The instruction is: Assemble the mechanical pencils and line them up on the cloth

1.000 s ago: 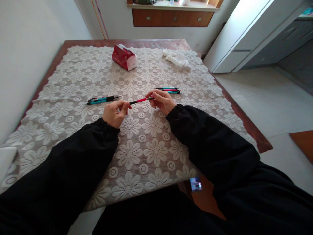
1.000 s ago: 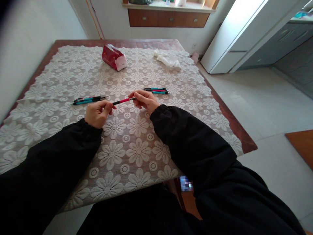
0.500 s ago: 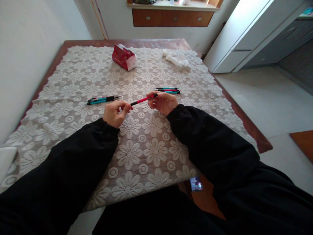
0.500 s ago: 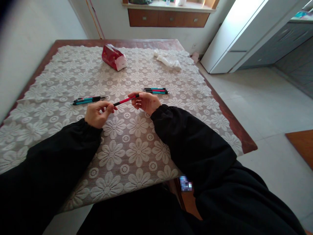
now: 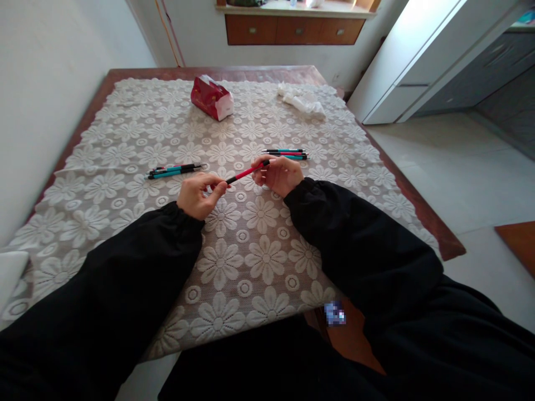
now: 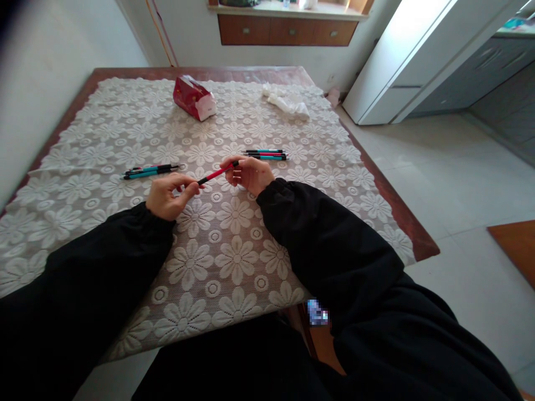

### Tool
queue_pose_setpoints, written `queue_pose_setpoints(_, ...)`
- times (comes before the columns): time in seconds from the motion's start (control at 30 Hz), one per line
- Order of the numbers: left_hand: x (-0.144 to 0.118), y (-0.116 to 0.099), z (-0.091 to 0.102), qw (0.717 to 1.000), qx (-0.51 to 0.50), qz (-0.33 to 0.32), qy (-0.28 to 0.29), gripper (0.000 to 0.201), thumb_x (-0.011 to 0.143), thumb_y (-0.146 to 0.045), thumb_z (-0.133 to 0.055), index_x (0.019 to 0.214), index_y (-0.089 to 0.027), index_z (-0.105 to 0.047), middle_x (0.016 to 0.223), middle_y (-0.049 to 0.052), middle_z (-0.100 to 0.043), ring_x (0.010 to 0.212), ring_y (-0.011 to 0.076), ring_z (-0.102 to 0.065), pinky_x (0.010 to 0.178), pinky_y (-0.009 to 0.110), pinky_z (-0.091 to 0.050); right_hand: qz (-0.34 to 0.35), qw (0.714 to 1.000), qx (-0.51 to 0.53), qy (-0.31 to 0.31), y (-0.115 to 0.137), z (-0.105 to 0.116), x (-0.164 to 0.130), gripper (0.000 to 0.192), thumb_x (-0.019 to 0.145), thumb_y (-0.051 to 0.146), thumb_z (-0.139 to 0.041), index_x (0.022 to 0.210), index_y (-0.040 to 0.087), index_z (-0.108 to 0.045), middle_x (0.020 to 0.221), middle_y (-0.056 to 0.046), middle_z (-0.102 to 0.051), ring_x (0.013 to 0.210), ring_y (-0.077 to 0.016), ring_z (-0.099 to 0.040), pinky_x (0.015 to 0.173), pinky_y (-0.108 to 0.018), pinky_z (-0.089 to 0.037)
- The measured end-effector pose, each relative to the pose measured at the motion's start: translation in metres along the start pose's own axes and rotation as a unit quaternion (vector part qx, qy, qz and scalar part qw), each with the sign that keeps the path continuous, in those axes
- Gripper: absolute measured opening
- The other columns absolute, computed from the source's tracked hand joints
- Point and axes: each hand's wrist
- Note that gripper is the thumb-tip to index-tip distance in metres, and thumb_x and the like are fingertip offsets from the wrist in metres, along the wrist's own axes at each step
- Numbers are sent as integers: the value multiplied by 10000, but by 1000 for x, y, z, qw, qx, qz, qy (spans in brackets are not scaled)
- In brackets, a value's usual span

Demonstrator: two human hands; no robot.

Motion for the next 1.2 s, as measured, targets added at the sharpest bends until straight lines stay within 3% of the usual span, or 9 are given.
queue_pose_setpoints(0.17,-3,4,-4,996,79,-40,-27,348,942,-465,-550,997,-205,-774,855,49,-754,819,211,-652,752,331,-515,58,993,-94,33,-11,3,2,362,856,479,-536,957,174,-702,767,-28,-660,680,-142,-576,600,-274,-469)
queue_pose_setpoints(0.27,-4,5,-4,992,115,-49,-24,346,966,-442,-523,1011,-207,-773,858,55,-759,843,222,-662,802,349,-527,117,957,-265,-25,-11,5,2,364,920,427,-482,1055,188,-721,853,-42,-688,743,-155,-589,678,-306,-490)
queue_pose_setpoints(0.33,-4,4,-4,991,123,-42,-27,325,974,-416,-518,1040,-218,-766,855,44,-763,846,218,-666,810,348,-529,172,884,-422,-103,-7,8,1,342,962,360,-461,1124,205,-719,949,-59,-696,869,-187,-602,811,-363,-505)
queue_pose_setpoints(0.43,-5,3,-4,992,119,-39,-25,305,980,-365,-510,1112,-225,-746,840,28,-769,851,215,-669,828,349,-529,198,737,-622,-173,-2,17,1,328,966,286,-514,1231,229,-698,1210,-98,-671,1144,-266,-546,1004,-476,-443)
queue_pose_setpoints(0.53,-5,2,-4,992,119,-38,-23,300,980,-345,-504,1108,-220,-744,853,38,-774,868,222,-671,827,354,-528,149,661,-719,-158,-3,28,2,277,947,261,-570,1171,243,-732,1293,-100,-648,1205,-307,-498,1028,-521,-409)
queue_pose_setpoints(0.63,-4,3,-5,992,123,-39,-17,308,970,-372,-513,1074,-208,-752,905,63,-773,890,238,-672,825,365,-527,118,648,-741,-128,-6,32,4,231,964,235,-535,1016,227,-760,1172,-99,-680,1138,-291,-514,995,-486,-421)
queue_pose_setpoints(0.8,-4,1,-4,991,134,-18,-1,330,961,-387,-508,1097,-213,-753,929,76,-767,909,254,-675,848,375,-518,125,626,-751,-170,-3,31,3,297,962,194,-512,1203,209,-684,1234,-120,-656,1173,-309,-496,996,-493,-384)
queue_pose_setpoints(0.87,-3,0,-3,991,135,-18,6,335,965,-373,-502,1147,-232,-744,967,66,-774,930,250,-673,858,369,-511,118,621,-754,-178,-2,32,3,257,964,219,-516,1146,209,-697,1212,-123,-665,1166,-320,-495,995,-509,-366)
queue_pose_setpoints(1.2,-4,1,-3,988,150,23,-8,307,971,-348,-511,1164,-255,-731,946,58,-770,827,231,-664,747,331,-466,104,636,-745,-171,-3,39,7,178,948,235,-494,929,194,-666,1060,-127,-684,1052,-301,-534,941,-471,-391)
Point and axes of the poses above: each hand's wrist, its own x-axis towards the middle knuckle, its own z-axis out of the back of the hand, y = z × x
